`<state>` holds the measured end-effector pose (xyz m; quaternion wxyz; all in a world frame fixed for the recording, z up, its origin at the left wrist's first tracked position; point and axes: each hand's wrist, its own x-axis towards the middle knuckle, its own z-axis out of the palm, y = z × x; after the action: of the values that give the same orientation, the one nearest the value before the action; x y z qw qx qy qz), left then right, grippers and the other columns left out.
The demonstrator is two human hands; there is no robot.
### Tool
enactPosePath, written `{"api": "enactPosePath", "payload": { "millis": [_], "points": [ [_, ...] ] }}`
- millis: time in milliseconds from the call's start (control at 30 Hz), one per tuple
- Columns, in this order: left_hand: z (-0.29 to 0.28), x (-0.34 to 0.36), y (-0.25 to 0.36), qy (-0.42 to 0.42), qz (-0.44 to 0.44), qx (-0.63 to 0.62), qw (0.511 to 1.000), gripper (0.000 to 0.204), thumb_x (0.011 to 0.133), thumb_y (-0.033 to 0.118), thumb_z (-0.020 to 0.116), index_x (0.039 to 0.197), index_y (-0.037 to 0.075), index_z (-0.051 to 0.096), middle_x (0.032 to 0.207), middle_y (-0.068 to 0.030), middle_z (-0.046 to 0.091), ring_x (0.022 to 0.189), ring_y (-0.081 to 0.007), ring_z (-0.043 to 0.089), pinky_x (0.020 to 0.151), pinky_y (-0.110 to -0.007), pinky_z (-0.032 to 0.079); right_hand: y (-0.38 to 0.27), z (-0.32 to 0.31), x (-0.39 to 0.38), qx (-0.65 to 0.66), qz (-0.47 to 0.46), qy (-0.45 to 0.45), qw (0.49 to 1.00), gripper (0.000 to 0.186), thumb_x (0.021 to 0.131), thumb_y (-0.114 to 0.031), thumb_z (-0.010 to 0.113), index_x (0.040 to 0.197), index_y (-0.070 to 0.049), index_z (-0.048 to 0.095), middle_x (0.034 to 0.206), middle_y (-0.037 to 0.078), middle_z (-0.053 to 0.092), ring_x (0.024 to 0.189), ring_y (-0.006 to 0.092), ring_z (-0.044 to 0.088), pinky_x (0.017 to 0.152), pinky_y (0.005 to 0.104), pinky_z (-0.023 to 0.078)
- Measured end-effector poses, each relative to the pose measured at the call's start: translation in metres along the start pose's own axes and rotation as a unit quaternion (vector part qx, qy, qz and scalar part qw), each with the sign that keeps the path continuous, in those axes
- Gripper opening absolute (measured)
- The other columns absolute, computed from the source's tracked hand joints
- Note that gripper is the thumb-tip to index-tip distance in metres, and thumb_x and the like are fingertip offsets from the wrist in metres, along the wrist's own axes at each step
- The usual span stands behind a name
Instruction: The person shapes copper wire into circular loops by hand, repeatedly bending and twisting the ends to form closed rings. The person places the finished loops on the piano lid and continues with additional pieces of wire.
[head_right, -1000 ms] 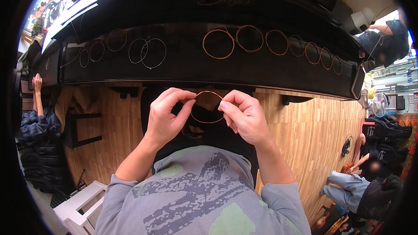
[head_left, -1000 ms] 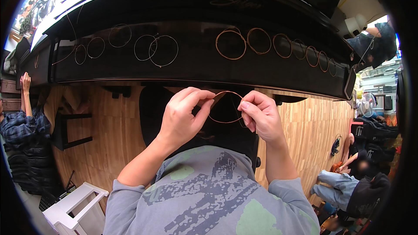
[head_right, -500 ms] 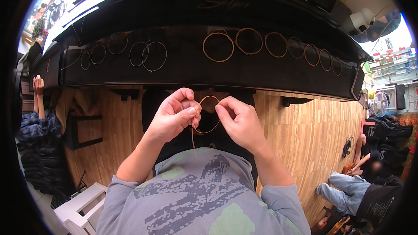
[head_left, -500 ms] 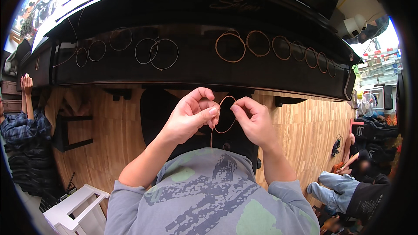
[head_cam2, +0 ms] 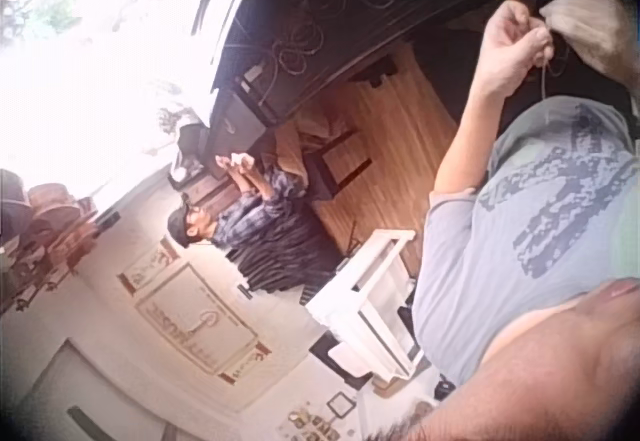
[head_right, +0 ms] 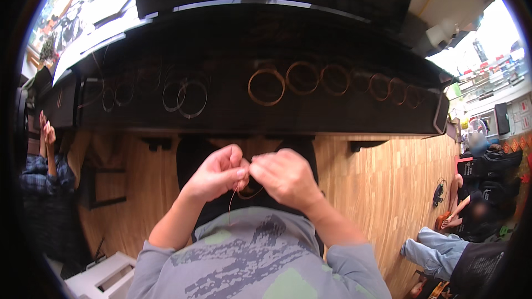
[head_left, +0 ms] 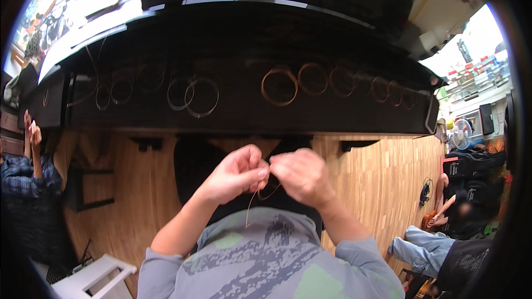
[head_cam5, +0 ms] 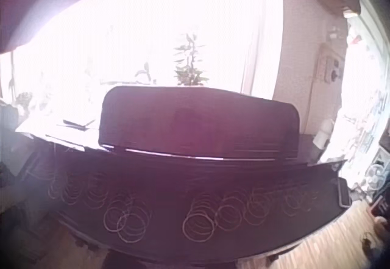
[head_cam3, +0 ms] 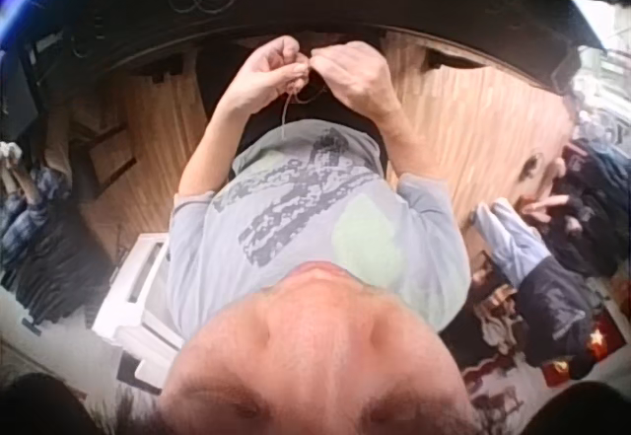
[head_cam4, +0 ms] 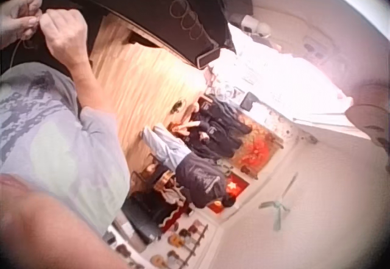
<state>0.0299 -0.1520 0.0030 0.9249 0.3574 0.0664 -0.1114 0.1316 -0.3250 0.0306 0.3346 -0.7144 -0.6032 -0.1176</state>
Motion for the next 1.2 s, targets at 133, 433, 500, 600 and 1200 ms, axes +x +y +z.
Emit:
{"api": "enactPosePath", "payload": {
  "millis": [133,433,500,600,1200],
  "points": [
    [-0.002,0.001,-0.003,-0.002,-0.020,-0.036,0.999,0.023,0.089,0.006,0.063,0.085,0.012,0.041,0.078,-0.0022,0.056,0.066,-0.0092,0.055,0.056,-0.022,0.045,0.001,-0.001,-0.004,0.005,0.011,-0.022,1.000,0.023,0.069,-0.005,0.066,0.091,-0.006,0.060,0.092,0.007,0.068,0.078,0.0211,0.068,0.062,0.0321,0.054],
    [0.008,0.000,-0.006,0.022,0.038,0.053,0.998,0.016,0.089,-0.001,0.060,0.086,0.007,0.047,0.078,-0.0049,0.056,0.068,-0.0134,0.060,0.060,-0.024,0.050,-0.002,-0.012,-0.010,0.030,0.037,-0.039,0.998,0.018,0.072,-0.003,0.064,0.089,-0.007,0.059,0.083,0.006,0.067,0.058,0.0206,0.062,0.049,0.0305,0.049],
    [0.015,-0.002,-0.007,0.062,0.078,0.186,0.977,0.014,0.089,0.005,0.062,0.095,0.003,0.050,0.084,-0.0044,0.059,0.070,-0.0117,0.061,0.061,-0.022,0.049,-0.003,-0.016,-0.010,0.023,0.052,-0.025,0.998,0.016,0.075,-0.004,0.063,0.090,-0.006,0.058,0.073,0.006,0.063,0.055,0.0217,0.061,0.047,0.0317,0.047],
    [0.026,-0.009,-0.010,0.133,0.149,0.402,0.893,0.010,0.087,0.006,0.065,0.092,-0.001,0.060,0.078,-0.0037,0.062,0.066,-0.0095,0.062,0.058,-0.021,0.049,-0.004,-0.017,-0.018,0.016,0.084,-0.033,0.996,0.010,0.081,-0.007,0.061,0.087,-0.006,0.052,0.061,0.006,0.057,0.053,0.0236,0.061,0.045,0.0334,0.044],
    [0.016,-0.029,-0.049,0.121,0.120,0.150,0.974,0.018,0.097,0.015,0.052,0.093,-0.001,0.058,0.070,-0.0074,0.062,0.058,-0.0121,0.060,0.053,-0.020,0.047,-0.021,-0.007,-0.043,0.105,0.150,-0.054,0.982,0.008,0.085,-0.011,0.061,0.091,-0.008,0.056,0.060,0.009,0.059,0.055,0.0257,0.062,0.045,0.0358,0.046]
  ]
}}
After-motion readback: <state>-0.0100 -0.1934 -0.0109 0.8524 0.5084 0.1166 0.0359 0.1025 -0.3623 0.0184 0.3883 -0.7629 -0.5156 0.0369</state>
